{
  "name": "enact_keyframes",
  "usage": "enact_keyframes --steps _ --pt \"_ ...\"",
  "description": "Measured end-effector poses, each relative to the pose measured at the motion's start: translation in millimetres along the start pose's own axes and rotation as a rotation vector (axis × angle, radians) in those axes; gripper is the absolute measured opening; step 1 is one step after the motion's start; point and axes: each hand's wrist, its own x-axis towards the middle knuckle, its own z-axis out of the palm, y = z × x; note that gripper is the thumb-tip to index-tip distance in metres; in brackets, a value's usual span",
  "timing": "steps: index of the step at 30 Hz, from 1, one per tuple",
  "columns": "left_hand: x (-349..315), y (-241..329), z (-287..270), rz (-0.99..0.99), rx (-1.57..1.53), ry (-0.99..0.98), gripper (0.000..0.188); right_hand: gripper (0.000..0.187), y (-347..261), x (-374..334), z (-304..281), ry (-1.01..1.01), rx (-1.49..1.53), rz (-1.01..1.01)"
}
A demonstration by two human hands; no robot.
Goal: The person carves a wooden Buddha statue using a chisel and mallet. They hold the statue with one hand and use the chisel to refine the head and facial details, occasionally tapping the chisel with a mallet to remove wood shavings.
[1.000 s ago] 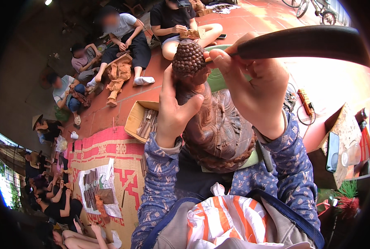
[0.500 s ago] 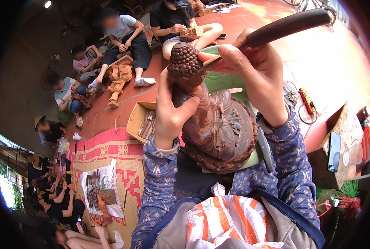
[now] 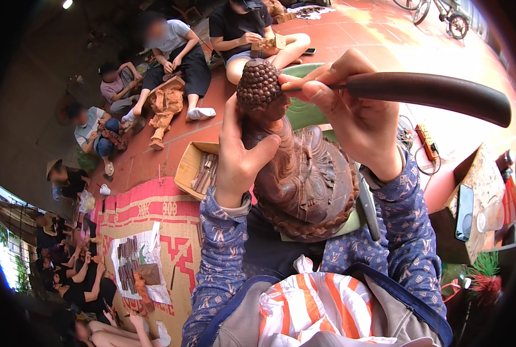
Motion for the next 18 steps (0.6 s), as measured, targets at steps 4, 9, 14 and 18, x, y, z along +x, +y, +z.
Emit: enact_keyframes --steps 4,9,14,18 --pt "-0.4 -2.3 -0.3 0.015 -0.012 0.006 0.064 0.006 -6.1 6.4 3.6 -0.01 0.064 -0.041" --pt "-1.6 -0.5 -1.9 0.013 -0.014 0.006 0.063 0.008 -21.7 18.3 -3.1 -0.136 -0.007 -0.053" --pt "-1.2 -5.0 -2.9 0.003 -0.034 -0.028 0.062 0.011 -36.1 31.0 -24.1 -0.392 0.046 0.168" --pt "0.0 -8.3 -4.9 0.028 -0.009 -0.021 0.062 0.009 -31.3 14.4 -16.8 -0.106 0.295 0.08"
